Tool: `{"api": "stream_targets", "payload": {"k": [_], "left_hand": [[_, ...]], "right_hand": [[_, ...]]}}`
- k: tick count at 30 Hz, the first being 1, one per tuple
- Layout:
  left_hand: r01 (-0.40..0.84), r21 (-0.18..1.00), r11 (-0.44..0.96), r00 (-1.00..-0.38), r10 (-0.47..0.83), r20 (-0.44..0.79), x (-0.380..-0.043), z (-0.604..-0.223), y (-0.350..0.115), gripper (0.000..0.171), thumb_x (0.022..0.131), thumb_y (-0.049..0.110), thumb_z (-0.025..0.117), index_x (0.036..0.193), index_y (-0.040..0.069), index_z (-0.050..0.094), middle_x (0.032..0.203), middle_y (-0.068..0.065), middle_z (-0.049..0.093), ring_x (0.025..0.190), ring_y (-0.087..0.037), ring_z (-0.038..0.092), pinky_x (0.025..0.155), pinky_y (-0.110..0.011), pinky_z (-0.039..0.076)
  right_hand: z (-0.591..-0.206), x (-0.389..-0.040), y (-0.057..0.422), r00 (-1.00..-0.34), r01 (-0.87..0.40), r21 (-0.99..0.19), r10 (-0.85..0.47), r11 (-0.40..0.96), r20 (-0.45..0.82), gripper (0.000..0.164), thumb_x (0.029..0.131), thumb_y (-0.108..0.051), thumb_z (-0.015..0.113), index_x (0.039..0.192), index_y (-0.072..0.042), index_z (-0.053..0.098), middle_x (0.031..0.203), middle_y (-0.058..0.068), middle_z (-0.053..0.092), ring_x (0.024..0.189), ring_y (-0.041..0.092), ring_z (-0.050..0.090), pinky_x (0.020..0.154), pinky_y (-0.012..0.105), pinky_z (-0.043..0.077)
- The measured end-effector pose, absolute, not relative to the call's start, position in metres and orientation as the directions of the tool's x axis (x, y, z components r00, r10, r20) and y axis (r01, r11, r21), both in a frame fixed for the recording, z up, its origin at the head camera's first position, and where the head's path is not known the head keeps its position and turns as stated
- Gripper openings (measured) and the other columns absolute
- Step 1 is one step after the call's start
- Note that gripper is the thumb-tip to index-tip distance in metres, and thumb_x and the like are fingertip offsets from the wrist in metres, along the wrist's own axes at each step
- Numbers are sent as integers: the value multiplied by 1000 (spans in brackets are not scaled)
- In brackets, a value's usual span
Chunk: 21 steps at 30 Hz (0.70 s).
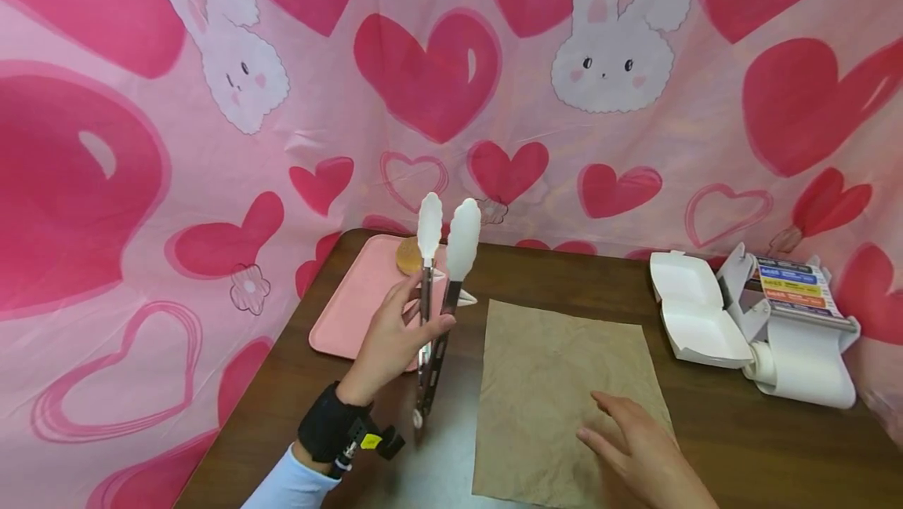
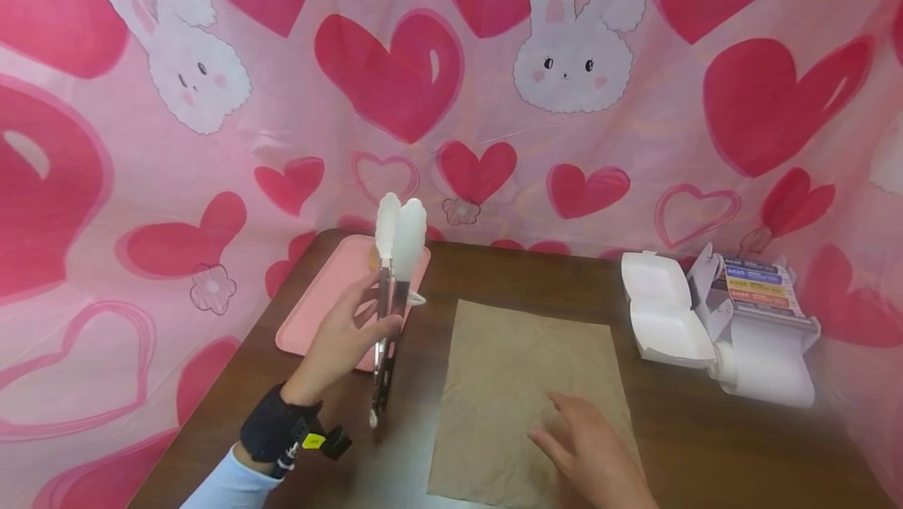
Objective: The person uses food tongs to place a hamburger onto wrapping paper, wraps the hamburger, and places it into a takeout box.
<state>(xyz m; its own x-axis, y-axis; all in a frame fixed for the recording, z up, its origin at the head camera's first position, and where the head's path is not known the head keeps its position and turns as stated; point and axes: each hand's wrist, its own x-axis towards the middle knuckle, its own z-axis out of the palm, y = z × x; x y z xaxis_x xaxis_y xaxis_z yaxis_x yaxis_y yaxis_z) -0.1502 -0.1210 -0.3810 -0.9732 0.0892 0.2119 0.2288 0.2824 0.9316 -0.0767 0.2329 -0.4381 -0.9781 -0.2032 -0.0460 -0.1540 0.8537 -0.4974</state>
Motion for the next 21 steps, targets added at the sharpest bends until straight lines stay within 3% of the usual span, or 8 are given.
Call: {"api": "stream_targets", "payload": {"k": [4, 7, 10, 16, 21], "left_hand": [[214, 976, 49, -969, 134, 206, -146, -378, -90, 92, 84, 48, 81, 156, 13, 38, 151, -14, 44, 138, -32, 49, 109, -44, 41], [183, 981, -68, -966, 172, 192, -143, -377, -69, 89, 86, 50, 78, 156, 13, 37, 153, -12, 43, 140, -30, 47, 107, -44, 44], [164, 981, -103, -962, 202, 182, -141, -380, -52, 86, 89, 50, 75, 156, 13, 36, 153, -12, 41, 141, -30, 46, 107, -45, 44], [141, 983, -119, -957, 239, 166, -136, -383, -25, 85, 89, 54, 73, 155, 14, 38, 150, -12, 40, 137, -27, 51, 108, -40, 45], [152, 975, -164, -945, 264, 192, -136, -384, -12, 85, 88, 54, 73, 155, 14, 40, 146, -12, 44, 136, -29, 52, 107, -40, 45]], "right_hand": [[-425, -74, 200, -968, -202, -658, -250, 725, 21, 54, 97, -40, 67, 140, -7, 58, 125, 3, 69, 112, 25, 66, 95, 45, 53], [-423, -74, 179, -942, -282, -775, -318, 566, 110, 50, 101, -28, 63, 144, -4, 53, 128, 6, 67, 113, 22, 67, 94, 34, 54], [-423, -77, 163, -927, -269, -873, -355, 408, 120, 52, 104, -21, 59, 148, 2, 45, 134, 14, 63, 117, 24, 65, 95, 25, 53], [-422, -84, 148, -952, -98, -952, -305, 289, 5, 50, 106, -26, 54, 148, 0, 44, 132, 21, 63, 118, 31, 64, 94, 27, 53], [-424, -83, 150, -945, -49, -985, -327, 168, -9, 41, 108, -21, 49, 138, 6, 47, 121, 24, 65, 107, 23, 69, 91, 29, 55]]}}
